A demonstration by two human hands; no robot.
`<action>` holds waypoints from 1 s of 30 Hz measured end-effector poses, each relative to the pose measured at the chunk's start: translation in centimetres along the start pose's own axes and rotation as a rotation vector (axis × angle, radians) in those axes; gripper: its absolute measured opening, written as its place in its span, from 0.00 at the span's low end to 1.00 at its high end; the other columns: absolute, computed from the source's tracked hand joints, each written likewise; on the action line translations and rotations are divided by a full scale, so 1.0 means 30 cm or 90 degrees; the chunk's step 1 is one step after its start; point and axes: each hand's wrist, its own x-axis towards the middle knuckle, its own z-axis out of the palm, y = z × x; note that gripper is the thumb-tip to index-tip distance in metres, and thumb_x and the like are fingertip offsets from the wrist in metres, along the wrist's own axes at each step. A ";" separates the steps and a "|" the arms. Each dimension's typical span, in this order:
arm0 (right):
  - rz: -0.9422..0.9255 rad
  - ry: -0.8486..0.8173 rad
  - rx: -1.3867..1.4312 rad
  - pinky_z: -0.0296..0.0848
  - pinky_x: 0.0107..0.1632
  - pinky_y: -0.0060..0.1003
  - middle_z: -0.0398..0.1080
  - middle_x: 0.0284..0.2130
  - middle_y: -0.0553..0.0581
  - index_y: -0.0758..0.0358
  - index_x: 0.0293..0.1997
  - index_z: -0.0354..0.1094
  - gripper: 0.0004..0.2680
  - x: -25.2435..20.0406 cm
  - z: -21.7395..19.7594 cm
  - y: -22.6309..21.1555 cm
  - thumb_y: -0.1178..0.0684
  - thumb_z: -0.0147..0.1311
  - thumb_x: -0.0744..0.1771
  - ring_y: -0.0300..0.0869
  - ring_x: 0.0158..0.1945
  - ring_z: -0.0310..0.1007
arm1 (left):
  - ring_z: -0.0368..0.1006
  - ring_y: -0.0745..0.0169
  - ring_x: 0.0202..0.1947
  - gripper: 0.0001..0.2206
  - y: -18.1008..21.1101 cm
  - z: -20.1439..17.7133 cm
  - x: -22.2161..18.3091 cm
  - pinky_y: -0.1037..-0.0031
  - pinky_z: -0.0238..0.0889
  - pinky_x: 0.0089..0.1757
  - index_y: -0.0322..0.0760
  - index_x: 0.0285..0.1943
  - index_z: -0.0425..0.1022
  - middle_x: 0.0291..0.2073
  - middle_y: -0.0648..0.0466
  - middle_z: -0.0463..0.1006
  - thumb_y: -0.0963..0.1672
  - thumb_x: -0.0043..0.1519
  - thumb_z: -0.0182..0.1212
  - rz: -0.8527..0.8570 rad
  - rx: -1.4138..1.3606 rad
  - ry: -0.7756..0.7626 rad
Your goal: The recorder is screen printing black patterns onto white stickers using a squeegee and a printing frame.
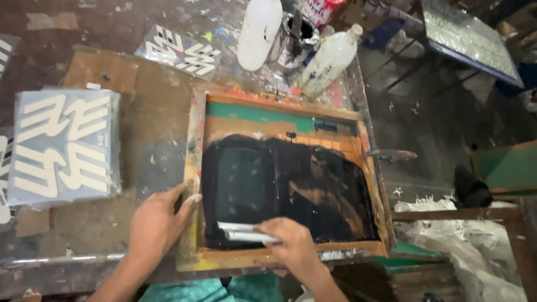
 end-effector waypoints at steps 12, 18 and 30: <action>-0.052 0.106 -0.061 0.74 0.58 0.43 0.77 0.50 0.59 0.61 0.48 0.78 0.18 0.283 0.105 0.142 0.65 0.55 0.56 0.52 0.55 0.77 | 0.69 0.47 0.60 0.19 0.004 0.144 0.157 0.51 0.50 0.64 0.33 0.56 0.74 0.57 0.44 0.76 0.48 0.61 0.63 0.538 -0.020 -0.067; -0.061 0.110 -0.096 0.75 0.60 0.47 0.79 0.48 0.57 0.59 0.49 0.78 0.19 -0.116 0.197 0.042 0.63 0.55 0.55 0.54 0.55 0.79 | 0.67 0.44 0.63 0.23 -0.177 0.293 -0.284 0.47 0.50 0.62 0.28 0.59 0.70 0.59 0.41 0.73 0.44 0.54 0.61 0.564 0.052 -0.057; -0.009 0.121 -0.027 0.72 0.62 0.48 0.79 0.49 0.62 0.65 0.49 0.77 0.18 -0.146 0.126 -0.020 0.61 0.57 0.56 0.55 0.57 0.78 | 0.65 0.35 0.65 0.28 -0.035 0.059 -0.168 0.57 0.58 0.60 0.32 0.74 0.59 0.65 0.36 0.68 0.48 0.67 0.55 -0.058 -0.283 -0.061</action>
